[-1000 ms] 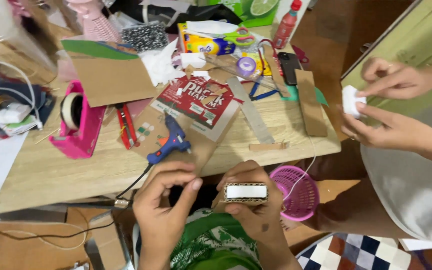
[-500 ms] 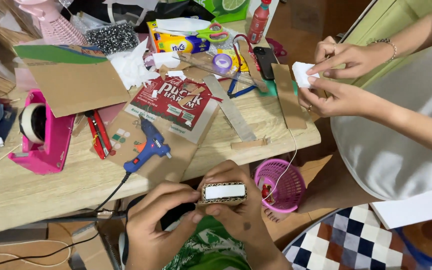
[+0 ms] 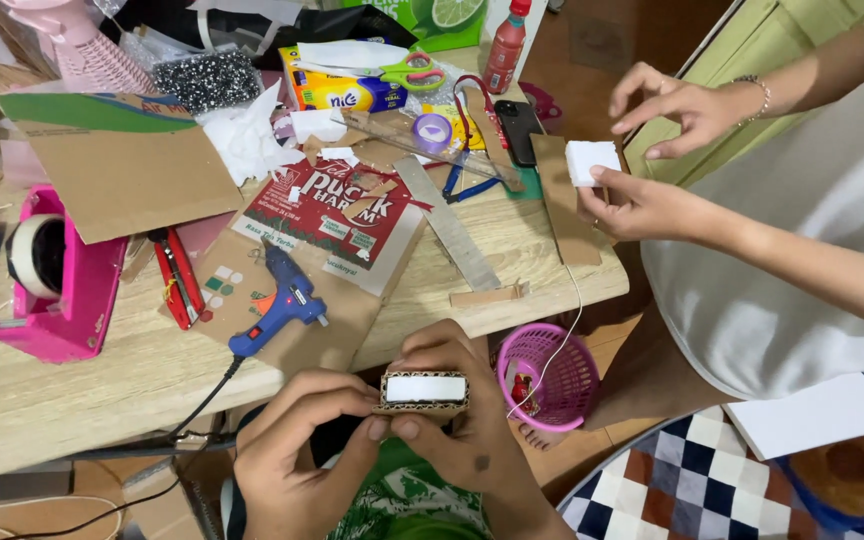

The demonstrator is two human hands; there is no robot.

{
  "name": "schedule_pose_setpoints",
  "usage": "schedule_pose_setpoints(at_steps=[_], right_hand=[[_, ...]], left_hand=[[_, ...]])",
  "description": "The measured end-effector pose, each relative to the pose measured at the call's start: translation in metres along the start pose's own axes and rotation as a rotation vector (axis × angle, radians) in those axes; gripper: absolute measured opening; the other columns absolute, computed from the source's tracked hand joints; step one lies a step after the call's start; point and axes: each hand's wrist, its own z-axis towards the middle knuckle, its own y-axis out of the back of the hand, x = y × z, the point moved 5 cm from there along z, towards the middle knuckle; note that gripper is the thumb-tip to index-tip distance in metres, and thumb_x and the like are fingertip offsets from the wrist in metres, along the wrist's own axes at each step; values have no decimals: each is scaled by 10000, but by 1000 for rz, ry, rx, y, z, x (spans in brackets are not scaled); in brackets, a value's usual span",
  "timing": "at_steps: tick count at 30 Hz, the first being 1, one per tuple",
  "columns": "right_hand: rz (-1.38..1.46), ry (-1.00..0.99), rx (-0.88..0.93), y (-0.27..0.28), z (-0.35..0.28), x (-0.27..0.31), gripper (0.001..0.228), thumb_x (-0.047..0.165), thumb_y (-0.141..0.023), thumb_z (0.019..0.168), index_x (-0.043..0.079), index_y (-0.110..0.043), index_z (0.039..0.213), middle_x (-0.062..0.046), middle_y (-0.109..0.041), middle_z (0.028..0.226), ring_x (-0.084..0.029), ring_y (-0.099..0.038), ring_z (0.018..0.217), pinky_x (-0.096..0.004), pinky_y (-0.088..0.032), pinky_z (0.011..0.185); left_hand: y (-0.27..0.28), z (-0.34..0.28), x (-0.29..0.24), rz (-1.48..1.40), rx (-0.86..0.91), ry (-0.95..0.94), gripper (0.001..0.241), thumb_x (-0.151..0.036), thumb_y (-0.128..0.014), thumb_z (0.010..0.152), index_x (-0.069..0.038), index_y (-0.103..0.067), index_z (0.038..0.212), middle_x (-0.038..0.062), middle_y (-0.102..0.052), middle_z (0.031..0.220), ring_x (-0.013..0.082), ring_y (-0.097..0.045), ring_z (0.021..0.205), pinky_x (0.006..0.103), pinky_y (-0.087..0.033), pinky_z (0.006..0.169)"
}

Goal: The person assembles a small cardboard structure by applying hot glue to a white foam block and attaching a cardboard piece. They then cut a larger cardboard sheet with scissors and secure it with tape. The workspace is cluttered with craft supplies.

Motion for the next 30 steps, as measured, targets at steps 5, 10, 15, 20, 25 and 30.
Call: schedule_pose_setpoints(at_steps=[5,10,15,20,25,30], right_hand=[[7,-7,20,4,6,2,326,300,-743,937,83,-636,1155,-126,-629,1106,-219,-638,994,-324,-555,829],[23,-15,99,8,12,5,332,278,-761,930,104,-642,1187,-117,-612,1133,-209,-641,995,-309,-567,787],[-105,240,77,12,14,13,303,236,-754,928,131,-641,1189,-84,-656,1148,-275,-742,1087,-399,-644,1020],[-134,287,71,17,12,15,280,289,-694,972,105,-645,1177,-89,-652,1123,-324,-748,1076,-443,-662,1007],[-85,297,71,14,13,21,315,250,-747,936,93,-634,1185,-110,-653,1132,-268,-748,1054,-373,-669,986],[-126,81,57,7,10,21,299,335,-678,966,113,-616,1156,-100,-616,1095,-206,-688,963,-303,-596,797]], left_hand=[[-1,2,-2,21,-20,-29,53,-81,-690,896,-29,-701,897,116,-714,897,177,-709,762,276,-574,702],[-1,5,-7,80,17,-45,66,-78,-657,936,-19,-688,936,122,-716,945,202,-727,803,319,-603,730],[-1,5,-19,35,-11,-158,87,-49,-693,909,21,-708,958,158,-714,991,250,-745,861,335,-619,796],[-2,6,-30,9,-20,-226,47,-17,-718,891,16,-717,924,155,-721,949,260,-748,835,347,-644,766],[-3,4,-32,26,-29,-203,51,-19,-677,917,13,-712,937,154,-723,962,248,-753,834,340,-641,784],[-2,5,-24,4,-5,-99,113,-105,-628,974,-3,-675,960,122,-708,954,210,-720,828,298,-585,756]])
